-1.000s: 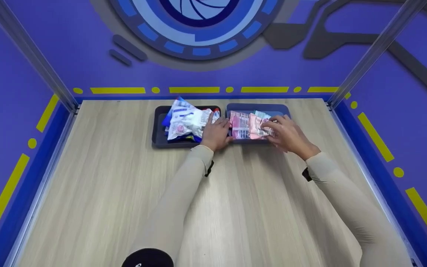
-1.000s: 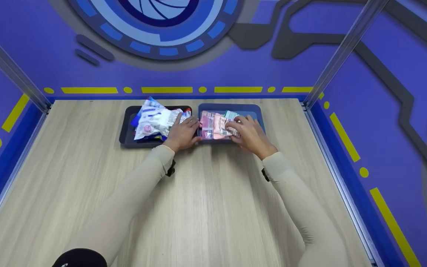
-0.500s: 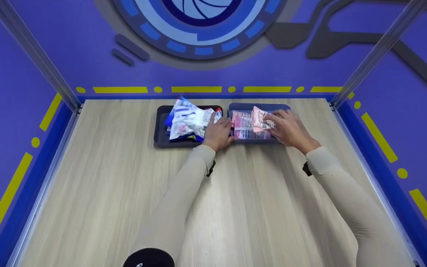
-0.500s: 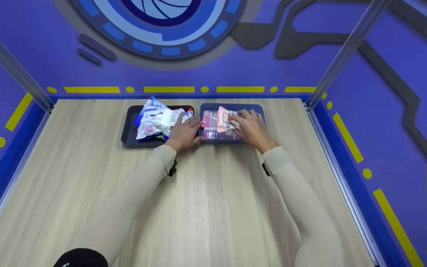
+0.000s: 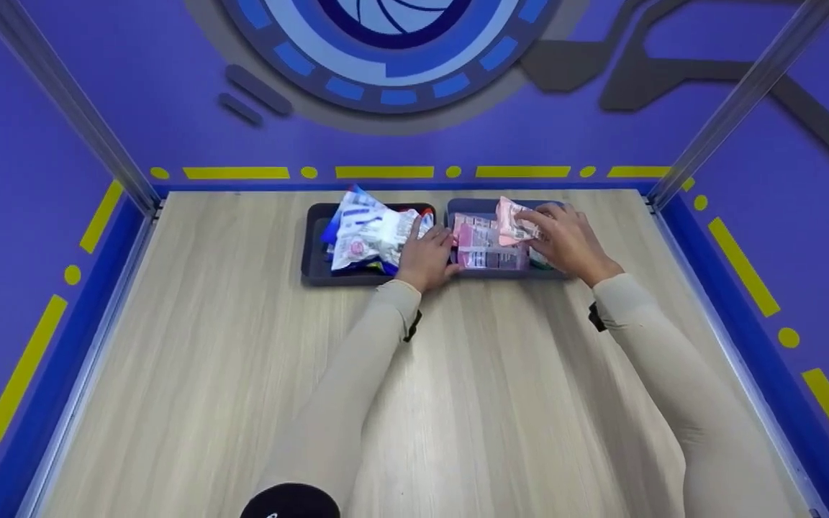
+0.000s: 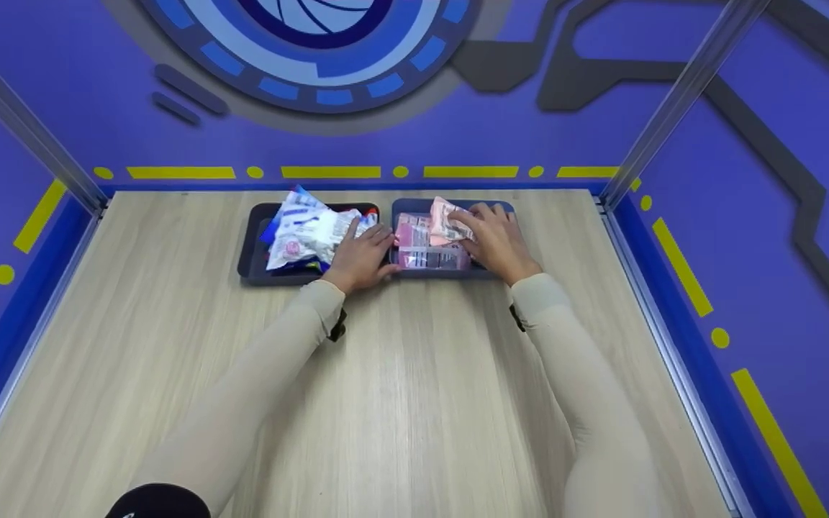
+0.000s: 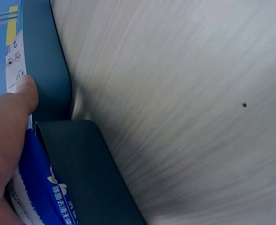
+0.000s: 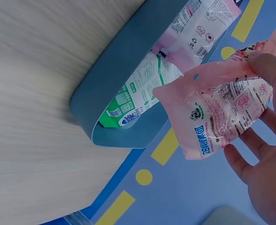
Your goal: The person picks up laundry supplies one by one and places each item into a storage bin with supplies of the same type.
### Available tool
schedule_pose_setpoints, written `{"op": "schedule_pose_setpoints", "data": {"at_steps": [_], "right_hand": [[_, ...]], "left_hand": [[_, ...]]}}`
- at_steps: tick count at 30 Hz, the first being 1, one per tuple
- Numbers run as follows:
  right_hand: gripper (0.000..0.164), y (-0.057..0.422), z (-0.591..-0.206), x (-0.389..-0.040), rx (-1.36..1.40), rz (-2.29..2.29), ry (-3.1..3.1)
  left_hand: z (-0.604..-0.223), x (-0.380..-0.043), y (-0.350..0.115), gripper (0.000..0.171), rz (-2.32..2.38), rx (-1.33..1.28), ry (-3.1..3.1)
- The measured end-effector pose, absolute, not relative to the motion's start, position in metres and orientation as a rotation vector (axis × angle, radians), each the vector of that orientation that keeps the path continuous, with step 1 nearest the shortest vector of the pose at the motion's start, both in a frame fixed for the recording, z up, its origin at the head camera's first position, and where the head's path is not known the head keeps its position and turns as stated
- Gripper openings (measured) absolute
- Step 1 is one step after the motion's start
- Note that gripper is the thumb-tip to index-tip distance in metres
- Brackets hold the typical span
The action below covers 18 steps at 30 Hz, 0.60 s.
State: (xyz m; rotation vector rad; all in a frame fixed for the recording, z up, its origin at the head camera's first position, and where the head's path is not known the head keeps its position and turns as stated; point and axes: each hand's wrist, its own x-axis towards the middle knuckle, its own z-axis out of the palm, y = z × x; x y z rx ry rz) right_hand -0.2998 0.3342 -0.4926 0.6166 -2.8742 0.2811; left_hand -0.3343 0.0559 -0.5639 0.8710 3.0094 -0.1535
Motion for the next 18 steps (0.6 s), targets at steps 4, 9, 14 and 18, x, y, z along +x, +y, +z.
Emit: {"op": "schedule_pose_setpoints", "data": {"at_steps": [4,9,14,18], "right_hand": [[0.056,0.335,-0.493,-0.305,0.578,0.264,-2.914],[0.056,0.336,-0.493,-0.313,0.532,0.279,-2.949],[0.056,0.337,-0.494,-0.320,0.514,0.326,-2.950],[0.055,0.338,-0.495,-0.327,0.494,0.348,-2.961]], "left_hand": [[-0.563,-0.335,0.056,0.073,-0.144,0.863,2.996],[-0.560,-0.334,0.056,0.075,-0.141,0.854,2.985],[-0.559,-0.334,0.057,0.076,-0.161,0.846,2.971],[-0.559,-0.336,0.058,0.077,-0.162,0.832,2.953]]}}
